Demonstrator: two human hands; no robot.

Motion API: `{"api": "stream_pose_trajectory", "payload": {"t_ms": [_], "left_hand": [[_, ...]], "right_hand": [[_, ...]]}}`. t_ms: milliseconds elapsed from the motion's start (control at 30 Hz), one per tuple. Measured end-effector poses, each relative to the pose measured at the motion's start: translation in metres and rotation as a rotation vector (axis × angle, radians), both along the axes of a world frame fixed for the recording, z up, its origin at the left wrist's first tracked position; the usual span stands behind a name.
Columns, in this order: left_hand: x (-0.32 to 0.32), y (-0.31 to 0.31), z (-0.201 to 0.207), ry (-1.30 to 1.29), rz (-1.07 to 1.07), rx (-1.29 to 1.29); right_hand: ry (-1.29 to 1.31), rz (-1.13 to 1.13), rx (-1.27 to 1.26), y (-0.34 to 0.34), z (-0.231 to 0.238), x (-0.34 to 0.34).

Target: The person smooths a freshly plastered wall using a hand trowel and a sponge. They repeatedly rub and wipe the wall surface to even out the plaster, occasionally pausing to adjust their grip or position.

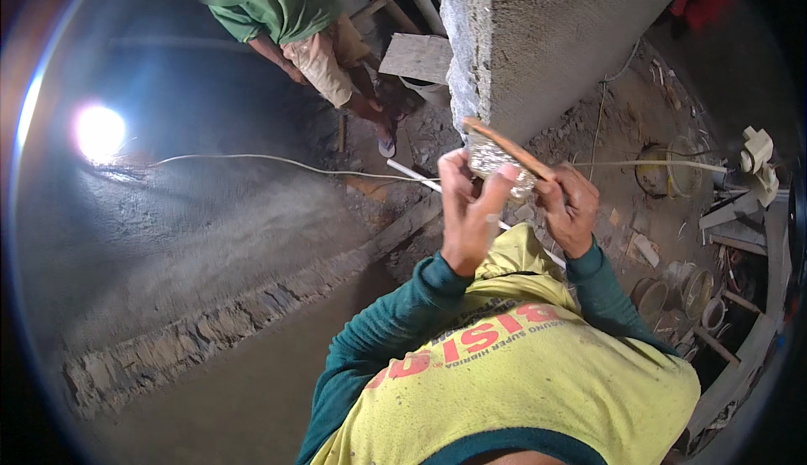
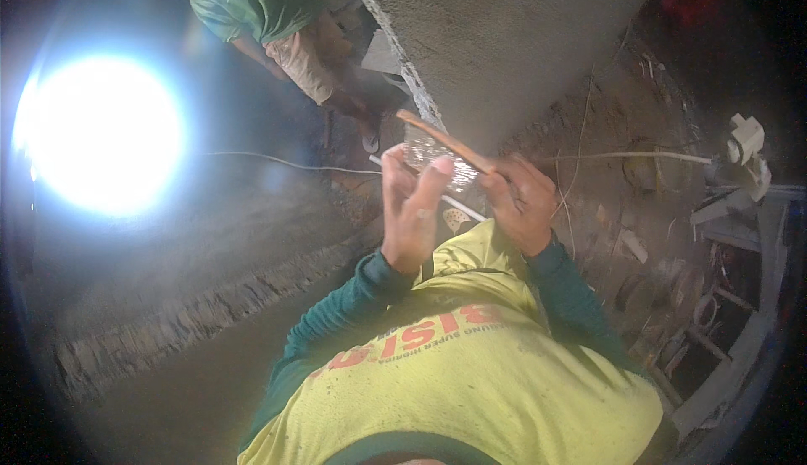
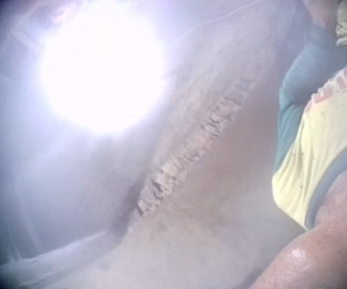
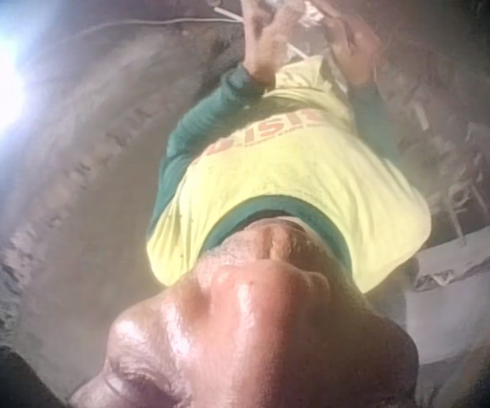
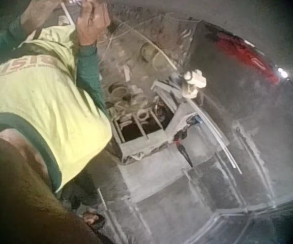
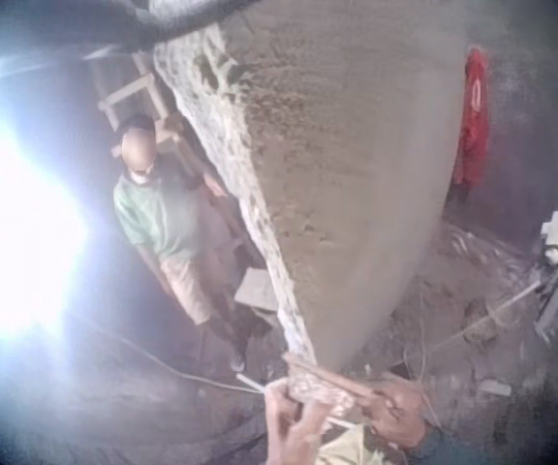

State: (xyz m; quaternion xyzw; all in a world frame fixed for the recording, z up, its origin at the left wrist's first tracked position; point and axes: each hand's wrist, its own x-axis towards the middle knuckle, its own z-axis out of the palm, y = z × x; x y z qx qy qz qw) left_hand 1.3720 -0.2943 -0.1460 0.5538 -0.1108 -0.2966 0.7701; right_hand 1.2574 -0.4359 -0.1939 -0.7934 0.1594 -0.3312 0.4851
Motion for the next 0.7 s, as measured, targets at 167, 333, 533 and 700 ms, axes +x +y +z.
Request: {"api": "stream_pose_trajectory", "payload": {"t_ms": [167, 333, 533, 700], "left_hand": [[0.025, 0.013, -0.022, -0.07, -0.058, -0.192], [0.031, 0.011, -0.016, 0.037, -0.046, -0.198], [0.037, 0.017, -0.015, 0.234, -0.067, -0.381], [0.055, 0.038, -0.026, 0.265, -0.093, -0.502]], "right_hand": [[-0.02, -0.014, -0.122, 0.002, 0.021, 0.037], [-0.056, 0.03, -0.091, -0.003, 0.019, 0.045], [-0.054, 0.103, -0.037, -0.002, 0.014, 0.044], [-0.013, 0.152, 0.064, -0.001, 0.01, 0.043]]}}
